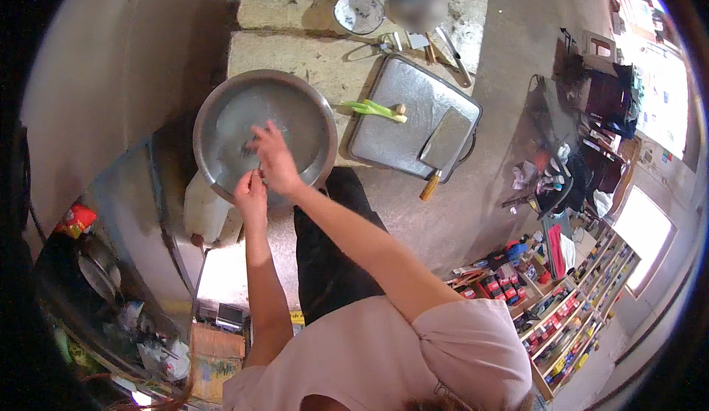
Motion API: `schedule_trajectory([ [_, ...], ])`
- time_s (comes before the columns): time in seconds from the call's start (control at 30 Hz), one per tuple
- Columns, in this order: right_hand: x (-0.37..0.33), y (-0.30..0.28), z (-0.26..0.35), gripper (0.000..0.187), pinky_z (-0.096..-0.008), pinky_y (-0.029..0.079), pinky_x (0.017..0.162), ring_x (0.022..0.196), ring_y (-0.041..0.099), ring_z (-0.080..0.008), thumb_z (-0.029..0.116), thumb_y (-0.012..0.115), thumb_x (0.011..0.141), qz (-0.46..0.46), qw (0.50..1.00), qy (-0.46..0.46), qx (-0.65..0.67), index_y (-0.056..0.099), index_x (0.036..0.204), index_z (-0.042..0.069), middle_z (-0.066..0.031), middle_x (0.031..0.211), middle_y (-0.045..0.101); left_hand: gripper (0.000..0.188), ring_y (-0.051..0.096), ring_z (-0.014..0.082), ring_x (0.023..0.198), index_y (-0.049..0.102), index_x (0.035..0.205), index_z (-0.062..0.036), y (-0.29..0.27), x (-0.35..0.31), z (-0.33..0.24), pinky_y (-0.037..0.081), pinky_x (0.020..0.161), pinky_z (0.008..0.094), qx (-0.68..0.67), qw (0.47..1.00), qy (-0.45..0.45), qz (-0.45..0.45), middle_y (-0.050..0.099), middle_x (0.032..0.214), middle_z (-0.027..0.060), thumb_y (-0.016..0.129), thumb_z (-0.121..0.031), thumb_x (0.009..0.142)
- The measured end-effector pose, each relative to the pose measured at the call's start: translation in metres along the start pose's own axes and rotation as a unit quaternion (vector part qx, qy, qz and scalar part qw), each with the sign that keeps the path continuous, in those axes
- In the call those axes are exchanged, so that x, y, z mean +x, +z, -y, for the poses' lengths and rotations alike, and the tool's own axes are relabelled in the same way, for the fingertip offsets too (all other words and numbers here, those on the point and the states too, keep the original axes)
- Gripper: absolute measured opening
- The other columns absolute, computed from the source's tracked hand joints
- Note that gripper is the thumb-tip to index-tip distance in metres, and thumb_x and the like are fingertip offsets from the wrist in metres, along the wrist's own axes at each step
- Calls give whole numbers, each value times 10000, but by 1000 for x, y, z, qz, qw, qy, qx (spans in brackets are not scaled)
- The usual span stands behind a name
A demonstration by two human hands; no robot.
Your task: The person washes several bowls and a metal basin using a scrubbing pad and water. They scrub each item in a basin, rinse them at an outdoor sink, and place the cleaned items on a nearby surface. The person also refills the basin with water from the outdoor sink.
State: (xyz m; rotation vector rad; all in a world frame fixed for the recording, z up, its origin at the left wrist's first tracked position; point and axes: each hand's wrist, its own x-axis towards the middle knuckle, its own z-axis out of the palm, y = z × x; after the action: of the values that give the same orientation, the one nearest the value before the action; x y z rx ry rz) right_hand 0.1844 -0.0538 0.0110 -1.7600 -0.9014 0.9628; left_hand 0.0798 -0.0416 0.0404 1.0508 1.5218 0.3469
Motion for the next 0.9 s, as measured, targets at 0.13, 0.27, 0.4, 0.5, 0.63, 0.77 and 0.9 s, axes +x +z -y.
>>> schedule_trajectory([
  [0.13, 16, -15, -12, 241, -407, 301, 1033, 1315, 272, -359, -11, 432, 853, -16, 995, 63, 79, 599, 1011, 57, -116, 1292, 473, 207, 398, 62, 535, 596, 805, 9, 4, -7, -18, 325, 485, 227, 52, 998, 4, 43, 458, 581, -19, 516, -161, 892],
  [0.27, 8, -12, 6, 231, -391, 284, 1043, 1319, 276, -339, 5, 426, 865, -20, 999, 36, 30, 587, 1026, 46, -130, 1284, 478, 208, 401, 67, 533, 587, 788, 7, 11, -9, -16, 322, 484, 235, 11, 999, 30, -16, 448, 566, -15, 508, -155, 892],
  [0.4, 19, -17, -18, 225, -347, 424, 858, 1055, 510, -231, 73, 430, 884, -40, 980, 147, 127, 595, 1035, 50, -71, 1091, 589, 201, 347, 32, 515, 580, 782, 3, 8, -14, -26, 267, 459, 192, 117, 989, 89, 35, 435, 602, -48, 499, -135, 904],
  [0.5, 32, -34, -39, 224, -289, 451, 675, 813, 534, -128, 142, 427, 899, -14, 864, 350, 361, 612, 1004, 71, -9, 923, 601, 194, 340, 31, 516, 575, 786, 0, 10, -23, -37, 264, 460, 194, 102, 988, 106, 39, 431, 608, -49, 503, -135, 904],
  [0.63, 11, -36, -54, 219, -304, 451, 686, 823, 535, -145, 158, 424, 905, -88, 747, 429, 500, 589, 1016, 68, -23, 911, 583, 168, 370, 31, 544, 574, 844, -10, 33, -19, -66, 296, 480, 190, 64, 991, 92, 73, 478, 661, -34, 497, -142, 914],
  [0.77, 3, -41, -66, 288, -266, 418, 732, 831, 517, -127, 168, 441, 906, -154, 818, 410, 373, 542, 1129, 17, -18, 927, 572, 198, 446, 37, 599, 581, 944, -8, 96, 25, -114, 360, 487, 167, -140, 987, 8, 77, 517, 753, -12, 466, -168, 932],
  [0.9, 6, -38, -75, 324, -298, 415, 832, 950, 537, -177, 177, 478, 891, -38, 912, 348, 215, 519, 1170, 17, -76, 1071, 587, 156, 465, 99, 549, 571, 984, -1, 160, 106, -143, 390, 486, 218, -242, 960, -7, 144, 542, 715, 41, 488, -98, 895],
])
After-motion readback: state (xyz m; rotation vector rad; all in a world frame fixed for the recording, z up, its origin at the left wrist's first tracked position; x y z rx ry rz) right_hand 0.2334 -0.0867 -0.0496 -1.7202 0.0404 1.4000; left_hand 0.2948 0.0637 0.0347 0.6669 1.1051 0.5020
